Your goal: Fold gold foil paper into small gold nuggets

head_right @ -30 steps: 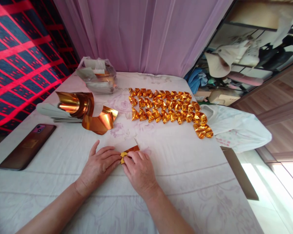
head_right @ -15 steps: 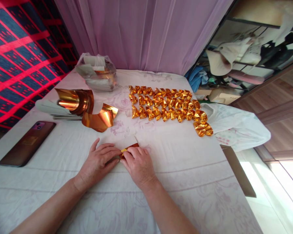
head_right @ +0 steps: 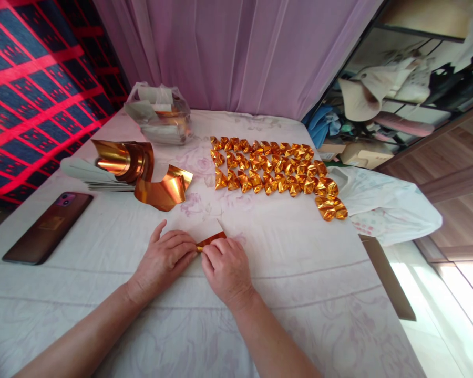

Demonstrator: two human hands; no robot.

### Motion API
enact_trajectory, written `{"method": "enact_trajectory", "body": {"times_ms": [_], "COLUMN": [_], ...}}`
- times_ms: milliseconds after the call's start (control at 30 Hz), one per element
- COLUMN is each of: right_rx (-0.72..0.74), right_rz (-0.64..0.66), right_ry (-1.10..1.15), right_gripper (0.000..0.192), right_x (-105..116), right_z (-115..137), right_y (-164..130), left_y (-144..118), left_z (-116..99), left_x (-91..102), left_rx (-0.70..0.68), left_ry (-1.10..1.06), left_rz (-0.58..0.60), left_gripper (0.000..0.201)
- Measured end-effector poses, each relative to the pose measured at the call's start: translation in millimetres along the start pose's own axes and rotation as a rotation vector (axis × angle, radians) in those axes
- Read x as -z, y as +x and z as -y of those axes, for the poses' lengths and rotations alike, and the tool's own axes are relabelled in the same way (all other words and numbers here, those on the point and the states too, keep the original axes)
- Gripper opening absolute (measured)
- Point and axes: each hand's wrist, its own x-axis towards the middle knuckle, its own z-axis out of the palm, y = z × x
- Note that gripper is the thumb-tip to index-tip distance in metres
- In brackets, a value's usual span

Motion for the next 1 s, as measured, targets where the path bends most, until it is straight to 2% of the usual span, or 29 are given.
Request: {"method": "enact_trajectory", "body": {"times_ms": [267,767,1000], "right_rx": [-0.098,-0.174,-0.197], "right_rz": [0.045,0.071,0.066], "right_ry": [0.044,-0.011,-0.011], "right_gripper": [0.019,0.017,0.016], "right_x": [1.1,0.4,0.6], "right_z": [-1.9,-2.9,-2.4], "right_y": [-2.1,1.4,2.4], "left_y": [-0.6,2.2,6.7], "left_z": [3.3,3.0,-2.6], "left_x": [-1.5,-2.5,-2.3], "left_rx": [0.063,0.136,0.192], "left_ry": [-0.032,-0.065,-0.059], "left_rz": [-0.005,0.023,0.033], "left_gripper": [0.009,0.006,0.010]}}
